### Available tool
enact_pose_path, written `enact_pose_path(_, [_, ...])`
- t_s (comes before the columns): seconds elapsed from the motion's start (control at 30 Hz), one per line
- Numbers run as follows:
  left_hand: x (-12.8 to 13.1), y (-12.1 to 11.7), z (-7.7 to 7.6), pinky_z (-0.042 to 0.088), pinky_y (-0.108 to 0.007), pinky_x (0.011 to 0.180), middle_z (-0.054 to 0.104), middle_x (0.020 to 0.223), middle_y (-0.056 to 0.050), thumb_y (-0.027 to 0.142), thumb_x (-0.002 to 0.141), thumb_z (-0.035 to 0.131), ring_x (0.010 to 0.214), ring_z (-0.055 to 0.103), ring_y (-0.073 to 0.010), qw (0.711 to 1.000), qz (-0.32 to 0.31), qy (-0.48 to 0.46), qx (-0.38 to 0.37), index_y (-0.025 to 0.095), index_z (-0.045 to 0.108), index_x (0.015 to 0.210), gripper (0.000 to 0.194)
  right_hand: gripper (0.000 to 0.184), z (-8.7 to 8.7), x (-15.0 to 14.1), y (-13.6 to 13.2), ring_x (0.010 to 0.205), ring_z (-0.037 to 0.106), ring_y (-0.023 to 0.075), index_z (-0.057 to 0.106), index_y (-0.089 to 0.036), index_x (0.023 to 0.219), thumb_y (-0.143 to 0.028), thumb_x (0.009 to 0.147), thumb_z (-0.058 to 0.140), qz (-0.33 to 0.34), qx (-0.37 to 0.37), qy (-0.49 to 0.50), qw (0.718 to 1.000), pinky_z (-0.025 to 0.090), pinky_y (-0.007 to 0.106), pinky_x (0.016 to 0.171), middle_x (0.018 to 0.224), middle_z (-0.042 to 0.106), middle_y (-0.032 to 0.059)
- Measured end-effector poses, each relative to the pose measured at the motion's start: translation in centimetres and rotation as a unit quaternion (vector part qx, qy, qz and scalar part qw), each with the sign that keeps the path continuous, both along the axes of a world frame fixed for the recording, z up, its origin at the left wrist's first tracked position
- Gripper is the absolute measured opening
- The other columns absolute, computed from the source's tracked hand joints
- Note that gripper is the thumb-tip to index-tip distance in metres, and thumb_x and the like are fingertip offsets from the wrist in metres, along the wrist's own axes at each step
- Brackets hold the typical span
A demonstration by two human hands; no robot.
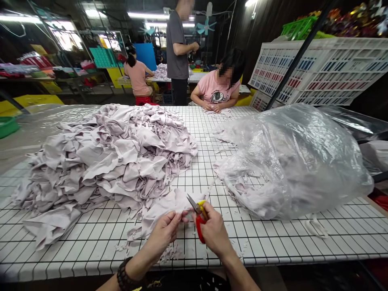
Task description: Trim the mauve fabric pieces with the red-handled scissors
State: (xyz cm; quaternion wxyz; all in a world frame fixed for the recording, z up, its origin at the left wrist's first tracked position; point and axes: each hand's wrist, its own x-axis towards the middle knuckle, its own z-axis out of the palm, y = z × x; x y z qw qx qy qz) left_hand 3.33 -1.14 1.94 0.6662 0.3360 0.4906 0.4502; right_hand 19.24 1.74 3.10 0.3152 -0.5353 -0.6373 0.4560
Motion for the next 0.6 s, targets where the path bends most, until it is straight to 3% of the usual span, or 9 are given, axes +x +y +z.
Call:
enact_pose_path(0.13, [-1.1,-0.4,1.7,0.014,-0.019,0.041,0.049,0.063,0.004,0.053,0.081,0.058,0.043,0.018,-0.0028,0.999,-0.025,-0.024,-0.003,0.012,0.061,0.084,0.042,0.023,-0.9,-1.4,1.9,0.057,0.055,0.0125,0.056,-0.020,0.086,-0.040,0.077,0.064,0.065,-0.046,0.127,0.989,0.044,0.022,0.053,0.067,0.059,-0.0021])
enact_pose_path(0.23, [-1.7,-0.3,2.2,0.019,-0.019,0.041,0.055,0.064,0.001,0.052,0.083,0.056,0.041,0.024,-0.0032,0.999,-0.031,-0.001,0.014,0.012,0.064,0.089,0.042,0.020,-1.5,-2.6,2.8,0.055,0.052,0.0107,0.057,-0.020,0.086,-0.035,0.076,0.067,0.036,-0.053,0.199,0.978,0.042,0.021,0.051,0.068,0.059,-0.0028])
enact_pose_path(0.33, [-2.4,-0.1,2.2,0.037,-0.019,0.051,0.060,0.085,-0.006,0.046,0.085,0.057,0.062,0.050,-0.0099,0.986,0.031,0.123,0.108,0.014,0.069,0.086,0.035,0.019,-1.9,-2.8,3.5,0.063,0.054,0.0122,0.058,-0.020,0.085,-0.032,0.075,0.069,-0.025,-0.025,0.215,0.976,0.045,0.022,0.058,0.075,0.061,-0.0008])
enact_pose_path(0.4, [-2.6,0.0,2.2,0.045,-0.022,0.063,0.056,0.110,-0.010,0.043,0.085,0.057,0.080,0.057,-0.0148,0.963,0.080,0.196,0.164,0.016,0.072,0.081,0.031,0.019,-2.1,-2.8,3.7,0.067,0.056,0.0132,0.058,-0.019,0.085,-0.032,0.075,0.070,-0.026,-0.023,0.206,0.978,0.046,0.023,0.061,0.078,0.062,0.0004])
enact_pose_path(0.43, [-2.6,0.0,2.1,0.047,-0.023,0.063,0.049,0.124,-0.010,0.042,0.085,0.057,0.079,0.058,-0.0140,0.958,0.092,0.205,0.176,0.016,0.072,0.081,0.030,0.019,-2.3,-2.8,3.7,0.067,0.056,0.0134,0.058,-0.019,0.085,-0.032,0.075,0.069,-0.020,-0.028,0.202,0.979,0.046,0.024,0.062,0.078,0.062,0.0008])
enact_pose_path(0.53, [-2.1,0.3,1.6,0.047,-0.024,0.050,0.036,0.143,-0.013,0.040,0.087,0.054,0.052,0.053,-0.0045,0.976,0.068,0.123,0.164,0.014,0.070,0.080,0.032,0.022,-2.7,-2.9,3.5,0.063,0.054,0.0127,0.056,-0.019,0.083,-0.034,0.074,0.070,0.003,-0.053,0.205,0.977,0.044,0.024,0.058,0.073,0.061,-0.0001])
enact_pose_path(0.6, [-1.7,0.6,1.2,0.047,-0.024,0.048,0.054,0.126,-0.016,0.039,0.088,0.055,0.048,0.054,-0.0054,0.988,0.036,0.040,0.148,0.012,0.067,0.079,0.031,0.023,-2.5,-2.5,3.4,0.060,0.052,0.0121,0.055,-0.018,0.081,-0.036,0.074,0.069,0.025,-0.070,0.192,0.979,0.043,0.023,0.056,0.070,0.058,-0.0013])
